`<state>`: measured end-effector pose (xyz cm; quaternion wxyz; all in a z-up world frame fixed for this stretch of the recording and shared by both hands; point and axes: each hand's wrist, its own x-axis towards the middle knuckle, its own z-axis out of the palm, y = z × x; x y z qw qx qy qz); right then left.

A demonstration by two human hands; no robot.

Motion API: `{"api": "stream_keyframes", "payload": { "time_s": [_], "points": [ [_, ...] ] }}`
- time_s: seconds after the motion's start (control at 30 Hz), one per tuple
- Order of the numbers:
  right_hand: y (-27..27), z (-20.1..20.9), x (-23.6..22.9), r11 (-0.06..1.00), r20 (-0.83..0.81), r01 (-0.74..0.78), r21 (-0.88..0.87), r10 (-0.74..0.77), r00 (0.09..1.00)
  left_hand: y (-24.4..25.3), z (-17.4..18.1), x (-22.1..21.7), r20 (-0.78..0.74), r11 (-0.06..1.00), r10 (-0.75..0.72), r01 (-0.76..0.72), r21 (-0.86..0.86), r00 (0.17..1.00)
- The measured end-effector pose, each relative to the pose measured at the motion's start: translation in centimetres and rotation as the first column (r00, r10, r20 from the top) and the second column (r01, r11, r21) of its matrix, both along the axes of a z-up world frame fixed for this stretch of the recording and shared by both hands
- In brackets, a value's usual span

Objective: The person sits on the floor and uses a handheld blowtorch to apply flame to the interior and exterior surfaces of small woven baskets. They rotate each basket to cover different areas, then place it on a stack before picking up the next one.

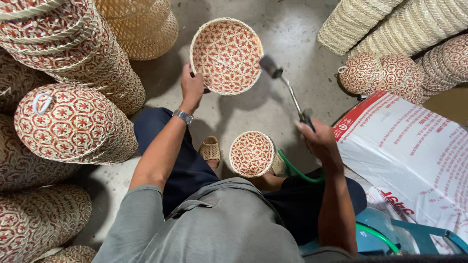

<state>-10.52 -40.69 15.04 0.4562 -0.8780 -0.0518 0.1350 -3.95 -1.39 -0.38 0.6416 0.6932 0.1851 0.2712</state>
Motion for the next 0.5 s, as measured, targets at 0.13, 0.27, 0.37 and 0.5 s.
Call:
{"api": "stream_keyframes", "payload": {
  "time_s": [0.13, 0.27, 0.37, 0.5],
  "points": [
    [-1.0, 0.3, -0.2, 0.993, -0.115, 0.038, -0.113, -0.051, 0.992, 2.6, -1.0, 1.0, 0.047, 0.980, 0.012, -0.021, 0.199, 0.999],
    [-0.8, 1.2, 1.0, 1.000, -0.024, -0.010, 0.027, 0.010, 1.000, 3.6, -0.6, 1.5, 0.070, 0.919, -0.021, -0.008, 0.393, 0.997],
    [-0.6, 2.1, 1.0, 0.996, -0.039, -0.023, 0.086, 0.027, 0.999, 4.1, 0.7, 1.8, 0.037, 0.864, -0.008, -0.012, 0.504, 0.999],
    [-1.8, 2.0, 0.9, 0.990, -0.075, 0.103, 0.091, -0.097, 0.993, 4.7, 3.8, 0.7, 0.241, 0.734, -0.097, -0.094, 0.673, 0.966]
  ]
}}
